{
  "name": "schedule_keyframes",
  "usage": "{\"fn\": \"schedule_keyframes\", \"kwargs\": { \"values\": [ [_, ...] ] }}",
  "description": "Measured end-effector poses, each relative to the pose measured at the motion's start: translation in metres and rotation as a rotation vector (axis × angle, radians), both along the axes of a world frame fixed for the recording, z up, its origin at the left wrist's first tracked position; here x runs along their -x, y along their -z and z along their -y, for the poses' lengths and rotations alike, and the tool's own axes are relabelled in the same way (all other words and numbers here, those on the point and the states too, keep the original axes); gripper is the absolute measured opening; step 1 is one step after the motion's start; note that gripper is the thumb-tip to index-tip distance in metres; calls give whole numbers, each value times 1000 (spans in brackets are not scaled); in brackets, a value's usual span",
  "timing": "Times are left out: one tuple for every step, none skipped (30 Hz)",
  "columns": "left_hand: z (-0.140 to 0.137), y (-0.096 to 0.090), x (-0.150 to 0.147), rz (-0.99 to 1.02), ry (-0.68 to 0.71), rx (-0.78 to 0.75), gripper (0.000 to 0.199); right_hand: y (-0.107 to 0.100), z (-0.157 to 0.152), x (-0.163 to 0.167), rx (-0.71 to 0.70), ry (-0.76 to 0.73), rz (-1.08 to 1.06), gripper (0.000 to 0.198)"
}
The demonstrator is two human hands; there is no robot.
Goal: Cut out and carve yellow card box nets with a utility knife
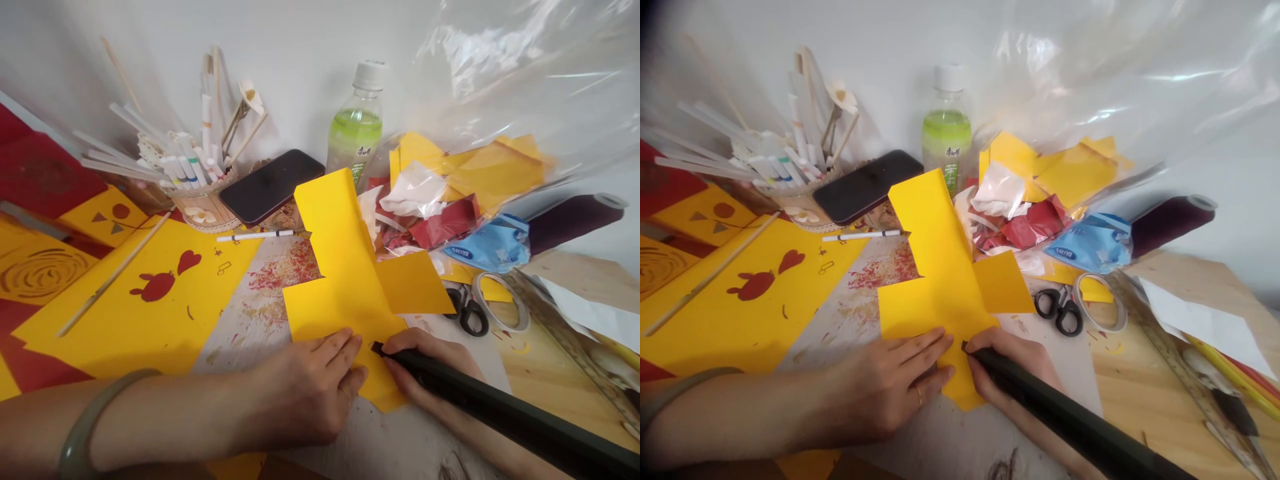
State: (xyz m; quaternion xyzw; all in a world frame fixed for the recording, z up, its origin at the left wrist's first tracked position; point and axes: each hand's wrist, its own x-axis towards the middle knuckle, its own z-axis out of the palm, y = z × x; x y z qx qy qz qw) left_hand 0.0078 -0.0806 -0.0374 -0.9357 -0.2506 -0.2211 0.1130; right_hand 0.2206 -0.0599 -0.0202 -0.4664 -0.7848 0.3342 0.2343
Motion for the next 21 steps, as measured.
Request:
{"fn": "schedule_keyframes", "kwargs": {
  "values": [
    [0,0,0,1,1,-6,24,0,0,0,-10,-4,-1,8],
    [0,0,0,4,3,-14,23,0,0,0,-21,-11,-2,7],
    [0,0,0,3,4,-20,23,0,0,0,-30,-18,-3,7],
    [0,0,0,1,5,-25,22,0,0,0,-42,-23,-5,7],
    [-1,0,0,-1,6,-29,21,0,0,0,-56,-28,-7,7],
    [-1,0,0,-3,7,-33,21,1,0,0,-73,-32,-7,7],
    [-1,0,0,-5,7,-35,21,2,1,0,-91,-37,-2,8],
    [-1,0,0,-3,8,-37,21,3,1,1,-114,-42,4,9],
    [0,-1,0,0,9,-38,21,4,2,1,-145,-43,8,9],
    [0,-1,0,3,9,-39,21,6,3,2,-181,-44,10,10],
    [0,-1,0,4,6,-40,21,8,4,3,-224,-45,8,10],
    [0,-1,0,1,4,-39,21,10,5,3,-273,-47,4,11],
    [0,-2,1,-5,1,-39,21,12,5,4,-320,-50,2,11],
    [0,-2,1,-11,-2,-40,21,14,6,4,-359,-55,5,12],
    [1,-2,1,-14,-5,-41,21,15,7,5,-386,-66,15,12],
    [1,-2,1,-17,-5,-42,22,15,7,5,-399,-79,28,13],
    [1,-2,1,-18,-4,-44,23,15,7,5,-406,-93,40,14],
    [1,-2,1,-16,-6,-46,23,15,8,5,-407,-103,45,14],
    [1,-2,1,-14,-8,-46,23,15,8,4,-408,-104,45,15],
    [1,-2,1,-12,-10,-45,23,15,8,4,-408,-87,40,15],
    [1,-2,1,-11,-11,-43,23,15,9,3,-409,-54,34,15]
  ]
}}
